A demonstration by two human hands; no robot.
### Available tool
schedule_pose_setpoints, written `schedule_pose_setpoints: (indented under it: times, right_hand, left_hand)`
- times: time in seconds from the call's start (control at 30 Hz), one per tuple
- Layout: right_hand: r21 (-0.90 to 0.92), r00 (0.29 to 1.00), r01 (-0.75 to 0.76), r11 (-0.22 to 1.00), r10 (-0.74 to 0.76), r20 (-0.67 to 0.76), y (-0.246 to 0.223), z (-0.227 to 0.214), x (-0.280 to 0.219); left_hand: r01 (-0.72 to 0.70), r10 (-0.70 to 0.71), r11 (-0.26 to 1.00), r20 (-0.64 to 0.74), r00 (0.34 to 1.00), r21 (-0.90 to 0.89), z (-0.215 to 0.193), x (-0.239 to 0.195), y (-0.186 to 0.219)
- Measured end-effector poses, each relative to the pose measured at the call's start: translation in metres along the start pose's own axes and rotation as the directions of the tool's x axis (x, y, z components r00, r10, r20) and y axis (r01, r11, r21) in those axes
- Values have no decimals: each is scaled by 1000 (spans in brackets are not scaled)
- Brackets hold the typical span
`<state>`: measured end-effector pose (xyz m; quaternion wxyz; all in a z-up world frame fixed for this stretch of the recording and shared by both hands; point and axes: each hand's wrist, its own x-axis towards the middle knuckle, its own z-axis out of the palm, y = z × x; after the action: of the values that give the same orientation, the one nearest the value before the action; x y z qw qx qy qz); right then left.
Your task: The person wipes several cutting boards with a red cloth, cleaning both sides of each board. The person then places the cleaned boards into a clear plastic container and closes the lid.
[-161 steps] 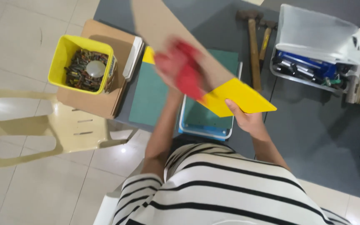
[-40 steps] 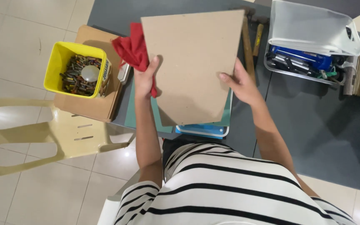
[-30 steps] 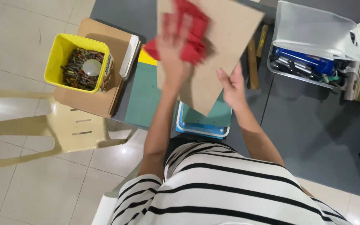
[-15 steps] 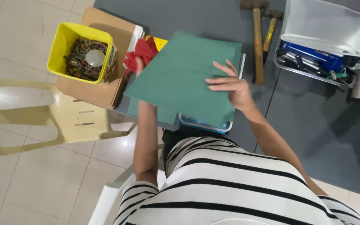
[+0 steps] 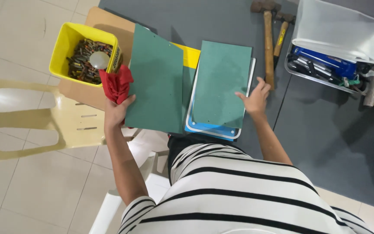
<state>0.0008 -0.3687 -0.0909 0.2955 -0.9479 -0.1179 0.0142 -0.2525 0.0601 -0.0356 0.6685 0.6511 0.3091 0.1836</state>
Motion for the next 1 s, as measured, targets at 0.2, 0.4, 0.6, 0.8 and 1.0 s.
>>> schedule_pose_setpoints:
  times: [0.2, 0.4, 0.6, 0.8, 1.0]
  right_hand:
    - [-81, 959, -175, 981, 189, 213, 58, 22, -17]
    - [178, 888, -407, 896, 344, 304, 99, 58, -29]
    - [328, 970, -208, 921, 151, 191, 148, 74, -29]
    - [212, 996, -50, 976, 33, 83, 120, 42, -37]
    - [778, 945, -296, 554, 52, 323, 49, -1, -41]
  left_hand:
    - [-1, 3, 991, -14, 1000, 132, -3, 14, -57]
    - [8, 23, 905, -68, 997, 425, 18, 29, -124]
    - [31, 286, 448, -176, 942, 894, 48, 19, -111]
    - [-42, 421, 476, -186, 888, 878, 87, 9, -51]
    - [-373, 438, 777, -9, 899, 507, 156, -13, -10]
